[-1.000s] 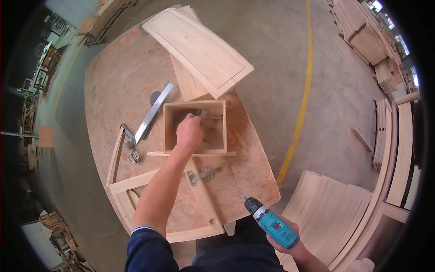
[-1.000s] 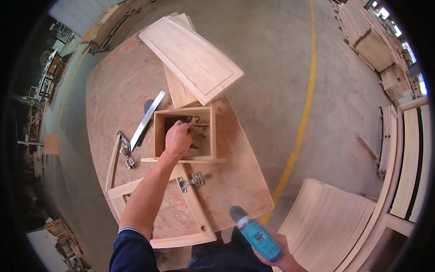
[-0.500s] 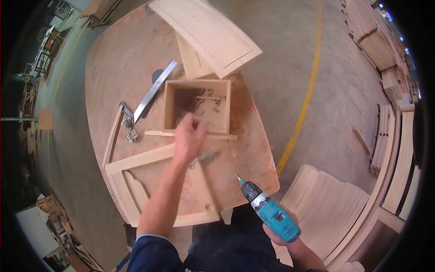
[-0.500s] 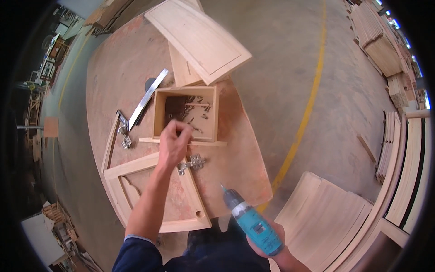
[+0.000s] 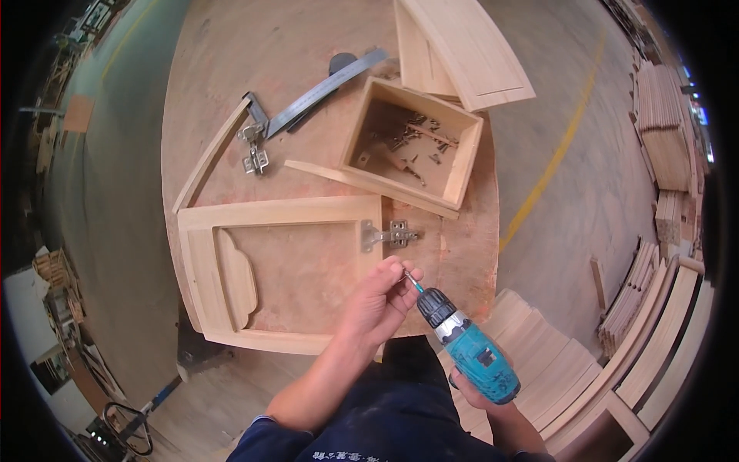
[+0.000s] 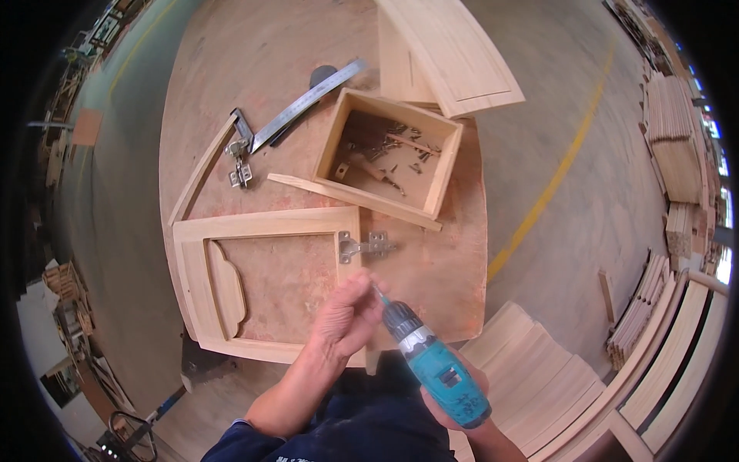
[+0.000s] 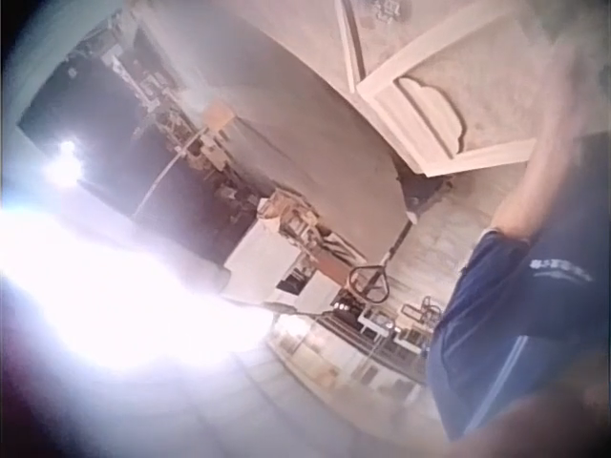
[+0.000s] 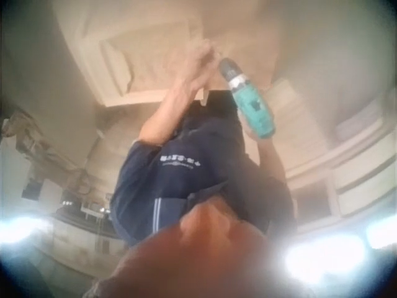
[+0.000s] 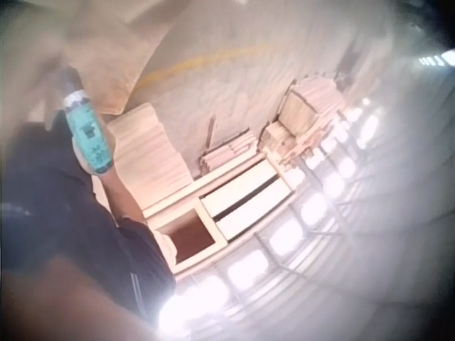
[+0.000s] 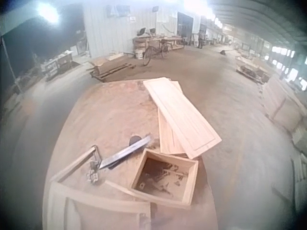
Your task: The person attaches hinges to a wooden door panel using a drill and then installs the door onto a wooden cabinet frame by screwing the hinges into the cabinet's interior.
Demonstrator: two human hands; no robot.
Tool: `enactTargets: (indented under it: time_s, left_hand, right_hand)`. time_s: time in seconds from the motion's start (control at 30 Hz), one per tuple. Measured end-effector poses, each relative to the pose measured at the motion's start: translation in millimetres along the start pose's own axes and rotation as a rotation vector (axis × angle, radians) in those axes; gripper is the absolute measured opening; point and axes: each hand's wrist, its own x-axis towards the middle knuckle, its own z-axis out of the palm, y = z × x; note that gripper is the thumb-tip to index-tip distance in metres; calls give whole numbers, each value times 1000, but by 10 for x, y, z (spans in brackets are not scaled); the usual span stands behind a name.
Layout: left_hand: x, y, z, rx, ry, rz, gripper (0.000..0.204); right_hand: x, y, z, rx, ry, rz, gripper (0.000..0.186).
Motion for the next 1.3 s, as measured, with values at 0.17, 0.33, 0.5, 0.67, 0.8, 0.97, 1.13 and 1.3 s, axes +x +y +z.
enactTargets:
  time_s: [0.17, 0.33, 0.5, 0.67, 0.8, 0.97, 1.13, 1.3]
  left_hand:
    - [14, 33, -208, -6, -28, -39, 14]
    - [57, 92, -358, 35, 5, -18, 16]
    - [139, 166, -365, -4, -57, -4, 20]
    - [161, 90, -280, 542, 293, 381, 24]
    - [131, 198, -475, 1789, 182, 1166, 38]
    - [286, 147, -732, 2108, 131, 1217, 54]
    - [360, 102, -804, 2076, 153, 1257, 54]
    - [413, 97, -831, 2047, 151, 1295, 53]
  right_hand:
    - [-5, 94, 35, -114, -43, -32, 50]
    - [230, -72, 20, -292, -54, -116, 48]
    - [437, -134, 53, -206, -97, 58, 38]
    - [800, -213, 88, -385, -170, 30, 35]
    - [972, -184, 151, -58, -48, 65, 38]
    - [1186, -189, 191, -22, -100, 34, 34]
    - [1243, -256, 221, 31, -74, 39, 27]
    - [1285, -306, 163, 71, -120, 175, 32]
